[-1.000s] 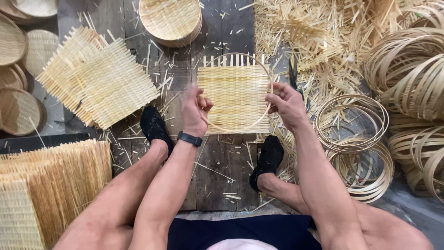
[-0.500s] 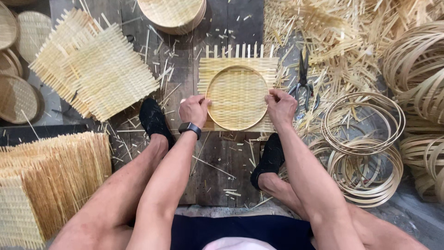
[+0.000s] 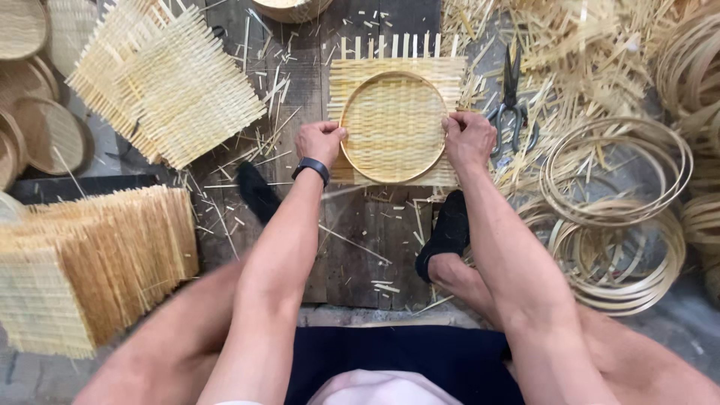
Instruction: The person weaves bamboo strips into circular bowls using a wooden mold and shears. They place a bamboo mat over the mold, wrap it around, trim the excess, and stack the finished bowls.
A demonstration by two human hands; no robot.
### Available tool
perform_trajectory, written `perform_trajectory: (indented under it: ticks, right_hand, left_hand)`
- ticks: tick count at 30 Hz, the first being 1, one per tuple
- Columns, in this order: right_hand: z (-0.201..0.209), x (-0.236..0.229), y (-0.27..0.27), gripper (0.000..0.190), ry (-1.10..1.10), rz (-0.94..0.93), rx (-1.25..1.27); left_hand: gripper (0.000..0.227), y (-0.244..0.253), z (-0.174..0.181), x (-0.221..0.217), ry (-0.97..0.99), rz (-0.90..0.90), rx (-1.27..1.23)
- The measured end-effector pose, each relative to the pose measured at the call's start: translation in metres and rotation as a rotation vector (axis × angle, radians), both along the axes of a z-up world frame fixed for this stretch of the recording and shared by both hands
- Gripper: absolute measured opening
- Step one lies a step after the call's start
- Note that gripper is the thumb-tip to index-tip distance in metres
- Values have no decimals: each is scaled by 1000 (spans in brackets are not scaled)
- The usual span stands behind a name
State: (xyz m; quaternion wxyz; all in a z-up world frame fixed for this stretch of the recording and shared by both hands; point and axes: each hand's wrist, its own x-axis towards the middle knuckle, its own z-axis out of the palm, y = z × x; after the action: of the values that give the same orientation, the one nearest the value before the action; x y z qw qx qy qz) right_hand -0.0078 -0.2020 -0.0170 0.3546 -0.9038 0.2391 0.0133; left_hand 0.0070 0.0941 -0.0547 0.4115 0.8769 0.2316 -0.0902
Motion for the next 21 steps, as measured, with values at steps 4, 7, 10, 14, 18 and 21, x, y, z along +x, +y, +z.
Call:
perform_trajectory:
  ticks: [4,7,10,14,18,21]
  right_hand:
    - [5,-1,3,18,-57,38,-92]
    - [3,2,3,17,23,28,-72]
    - [0,3,0,16,-38,74,-93]
    - [-2,3,-4,18,-82,85,-93]
    - [-6,5,-3,20,-49,46,-51]
    - [-10,8,-12,19,-101,95,-49]
  left_hand:
    - [24,0,-4,6,28,25,-18]
    - [24,1,-8,8,49,41,-52]
    - [25,0,-9,13,98,41,-11]
    - [21,-2,-4,18,165,2,5]
    - [24,0,5,23,-6,-139,163]
    - [23,-1,18,26,50,-127,68]
